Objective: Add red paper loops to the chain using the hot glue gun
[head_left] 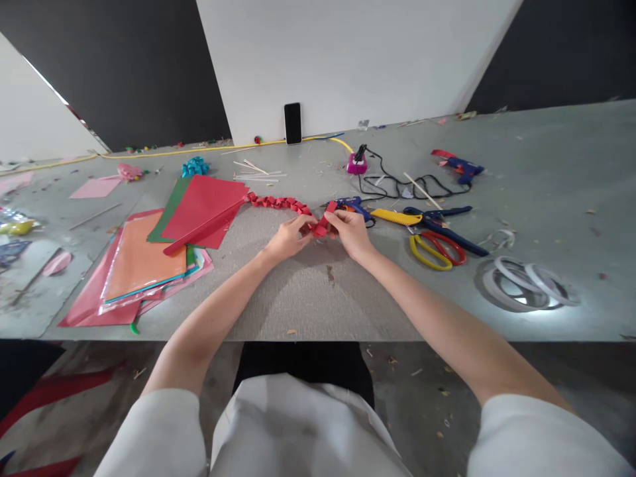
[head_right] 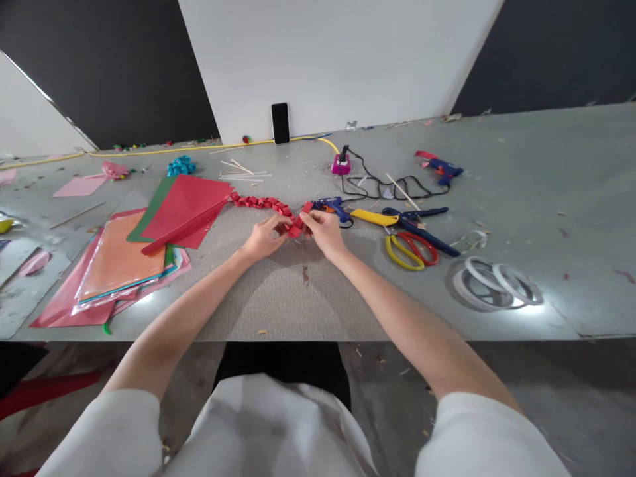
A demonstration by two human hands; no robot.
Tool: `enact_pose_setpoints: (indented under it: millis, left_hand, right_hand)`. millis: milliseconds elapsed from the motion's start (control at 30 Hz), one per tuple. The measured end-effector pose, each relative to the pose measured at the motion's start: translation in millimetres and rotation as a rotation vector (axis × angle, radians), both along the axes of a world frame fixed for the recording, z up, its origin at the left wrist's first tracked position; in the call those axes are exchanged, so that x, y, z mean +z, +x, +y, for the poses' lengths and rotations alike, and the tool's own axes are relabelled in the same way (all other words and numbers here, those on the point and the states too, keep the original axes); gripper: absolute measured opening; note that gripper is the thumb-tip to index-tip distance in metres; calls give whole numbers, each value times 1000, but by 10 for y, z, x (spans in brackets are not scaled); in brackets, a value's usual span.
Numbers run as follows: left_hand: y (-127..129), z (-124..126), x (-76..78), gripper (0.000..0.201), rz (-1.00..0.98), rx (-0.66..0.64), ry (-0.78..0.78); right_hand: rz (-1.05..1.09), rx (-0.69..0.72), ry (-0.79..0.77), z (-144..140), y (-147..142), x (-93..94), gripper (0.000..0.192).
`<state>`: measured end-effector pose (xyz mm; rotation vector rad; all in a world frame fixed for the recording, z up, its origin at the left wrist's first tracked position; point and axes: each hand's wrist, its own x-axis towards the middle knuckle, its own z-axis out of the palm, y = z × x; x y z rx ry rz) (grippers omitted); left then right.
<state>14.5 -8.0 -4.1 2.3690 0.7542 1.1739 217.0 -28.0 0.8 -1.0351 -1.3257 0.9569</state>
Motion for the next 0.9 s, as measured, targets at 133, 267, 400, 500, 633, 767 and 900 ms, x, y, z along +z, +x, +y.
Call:
enact_pose_setpoints:
  millis: [133, 267, 400, 500, 633, 767, 900]
  left_hand:
    - [23, 15, -3, 24, -49, 29, 2]
    - [43, 45, -1, 26, -139, 116, -63]
    - [38, 87, 2, 24, -220, 221, -143]
    - [37, 116, -8, 20, -303, 248, -204]
    - [57, 142, -25, 15, -432, 185, -342]
    - [71, 130, -9, 11, -474, 161, -411]
    - [72, 81, 18, 17, -455, 154, -453]
  right_hand:
    - [-34, -43, 13, -52, -40, 67, 59]
    - [19, -339, 164, -81, -5, 165, 55]
    - [-152, -355, 205, -64, 116, 219, 61]
    - [-355, -265, 220, -50, 148, 190, 65]
    - [-664, -64, 138, -38, 103, 96, 63]
    - [-829, -147, 154, 5, 134, 51, 43]
    - [-903, -452, 228, 92, 292, 50, 22]
